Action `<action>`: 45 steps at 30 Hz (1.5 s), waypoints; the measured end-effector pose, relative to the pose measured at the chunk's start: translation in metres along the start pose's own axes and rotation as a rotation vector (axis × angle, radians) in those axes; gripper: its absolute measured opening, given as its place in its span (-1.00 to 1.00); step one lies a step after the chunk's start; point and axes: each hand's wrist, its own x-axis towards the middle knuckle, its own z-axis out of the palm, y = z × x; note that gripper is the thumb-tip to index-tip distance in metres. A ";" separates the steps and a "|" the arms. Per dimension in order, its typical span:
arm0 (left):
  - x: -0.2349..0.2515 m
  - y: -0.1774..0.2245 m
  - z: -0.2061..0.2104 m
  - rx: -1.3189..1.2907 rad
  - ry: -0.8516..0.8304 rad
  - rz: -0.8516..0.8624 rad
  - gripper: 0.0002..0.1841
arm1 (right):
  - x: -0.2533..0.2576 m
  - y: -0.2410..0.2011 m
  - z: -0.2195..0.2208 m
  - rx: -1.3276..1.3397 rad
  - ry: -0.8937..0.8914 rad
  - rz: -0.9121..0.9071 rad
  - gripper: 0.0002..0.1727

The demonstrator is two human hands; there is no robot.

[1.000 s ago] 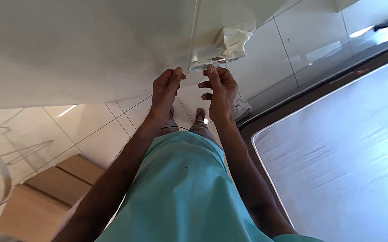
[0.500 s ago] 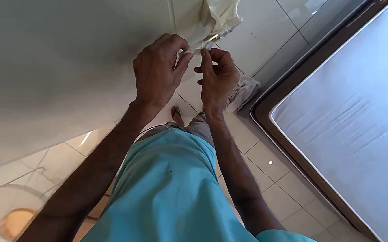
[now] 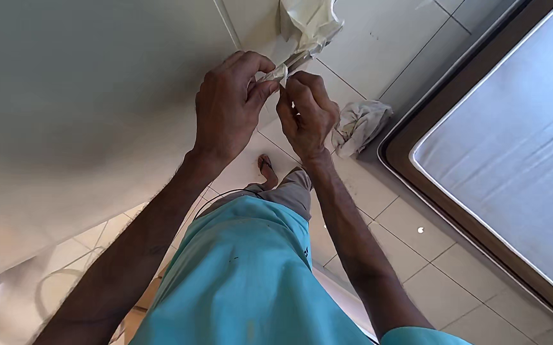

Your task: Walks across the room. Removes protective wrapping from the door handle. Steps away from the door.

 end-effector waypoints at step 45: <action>-0.019 -0.020 0.003 0.149 -0.015 0.036 -0.69 | 0.016 -0.023 -0.032 0.023 -0.321 0.246 -0.85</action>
